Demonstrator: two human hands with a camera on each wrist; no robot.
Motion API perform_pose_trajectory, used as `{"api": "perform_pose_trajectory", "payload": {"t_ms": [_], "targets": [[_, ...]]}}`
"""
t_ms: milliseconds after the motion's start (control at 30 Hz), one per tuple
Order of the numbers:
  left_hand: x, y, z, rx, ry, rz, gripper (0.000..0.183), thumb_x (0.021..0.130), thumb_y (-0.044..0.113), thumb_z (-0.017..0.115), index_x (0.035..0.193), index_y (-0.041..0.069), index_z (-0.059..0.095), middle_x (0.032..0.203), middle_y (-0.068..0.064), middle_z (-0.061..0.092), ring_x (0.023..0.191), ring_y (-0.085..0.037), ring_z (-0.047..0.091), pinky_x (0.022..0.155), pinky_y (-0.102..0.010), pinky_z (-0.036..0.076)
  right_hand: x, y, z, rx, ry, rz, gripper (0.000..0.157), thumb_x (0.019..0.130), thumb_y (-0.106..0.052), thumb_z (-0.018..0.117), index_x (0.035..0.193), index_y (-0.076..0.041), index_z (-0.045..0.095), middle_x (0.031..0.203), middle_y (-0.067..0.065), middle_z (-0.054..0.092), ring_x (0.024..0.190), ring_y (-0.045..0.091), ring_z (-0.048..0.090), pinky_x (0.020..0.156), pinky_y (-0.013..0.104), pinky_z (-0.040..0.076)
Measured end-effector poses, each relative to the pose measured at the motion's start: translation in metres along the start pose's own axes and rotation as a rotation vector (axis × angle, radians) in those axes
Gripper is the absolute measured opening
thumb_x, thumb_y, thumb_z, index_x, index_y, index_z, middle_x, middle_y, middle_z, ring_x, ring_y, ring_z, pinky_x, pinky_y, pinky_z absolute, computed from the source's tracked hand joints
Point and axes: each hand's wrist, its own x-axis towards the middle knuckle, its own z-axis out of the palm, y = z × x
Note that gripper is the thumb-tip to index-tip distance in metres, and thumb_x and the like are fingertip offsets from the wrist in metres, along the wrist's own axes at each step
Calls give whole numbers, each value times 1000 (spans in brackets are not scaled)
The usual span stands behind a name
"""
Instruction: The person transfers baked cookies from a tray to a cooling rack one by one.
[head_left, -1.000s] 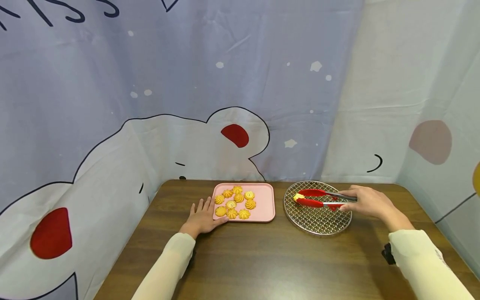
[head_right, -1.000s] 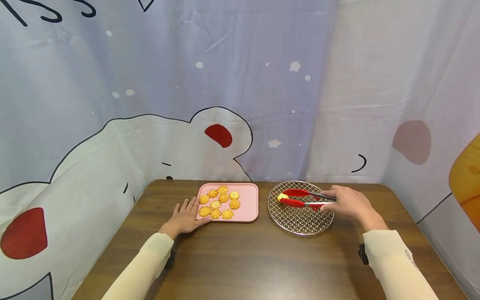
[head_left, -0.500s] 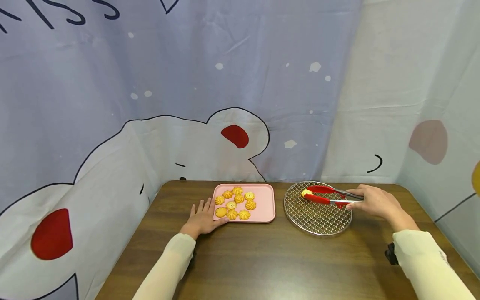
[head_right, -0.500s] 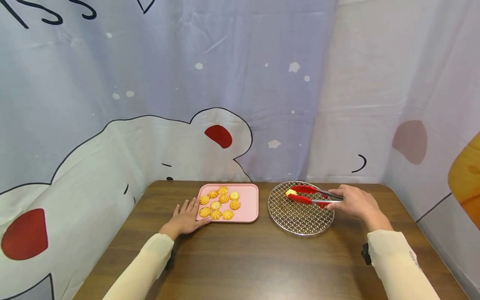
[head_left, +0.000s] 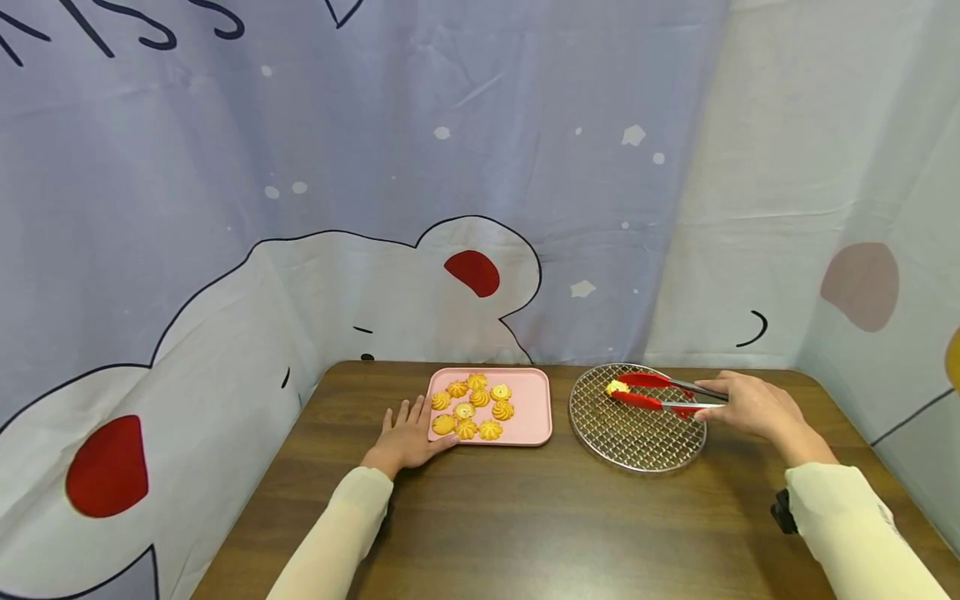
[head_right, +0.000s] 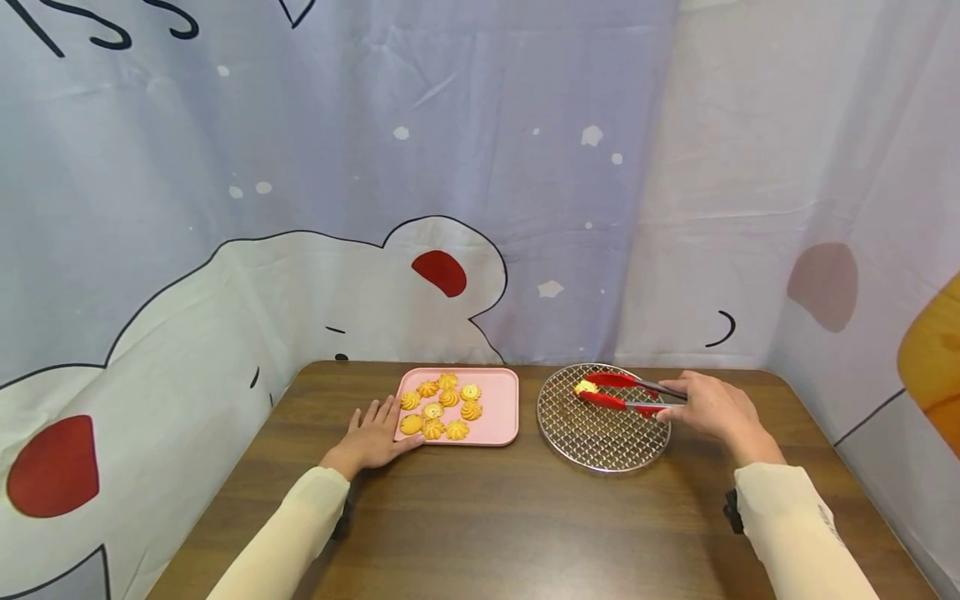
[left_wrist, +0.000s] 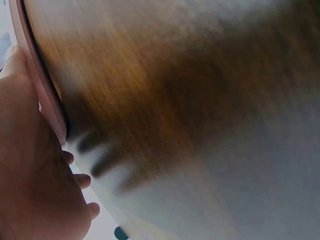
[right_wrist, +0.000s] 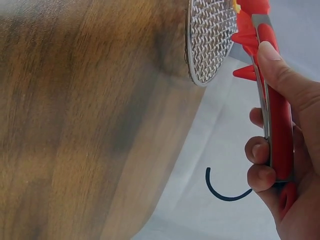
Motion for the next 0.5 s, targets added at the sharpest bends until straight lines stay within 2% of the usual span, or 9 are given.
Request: {"api": "perform_pose_trajectory", "payload": {"t_ms": [367,500], "targets": [[7,-5,5,20,-6,1,110,91,84,32,163,6,5,170,-16,7,155,-42,6,121,-61,-1,-2,1,1,-16,3,-11,72,83,-56,77,138,-12,64,141,30,52,120,56,54,80,65,49],[6,-5,4,7,-3,3,108,92,82,35,163,5,7,170,-16,8,155,-42,7,121,-62,0,-3,-1,0,-17,3,-6,73,83,-56,77,138,-11,63,141,31,52,120,57,53,81,66,48]]}}
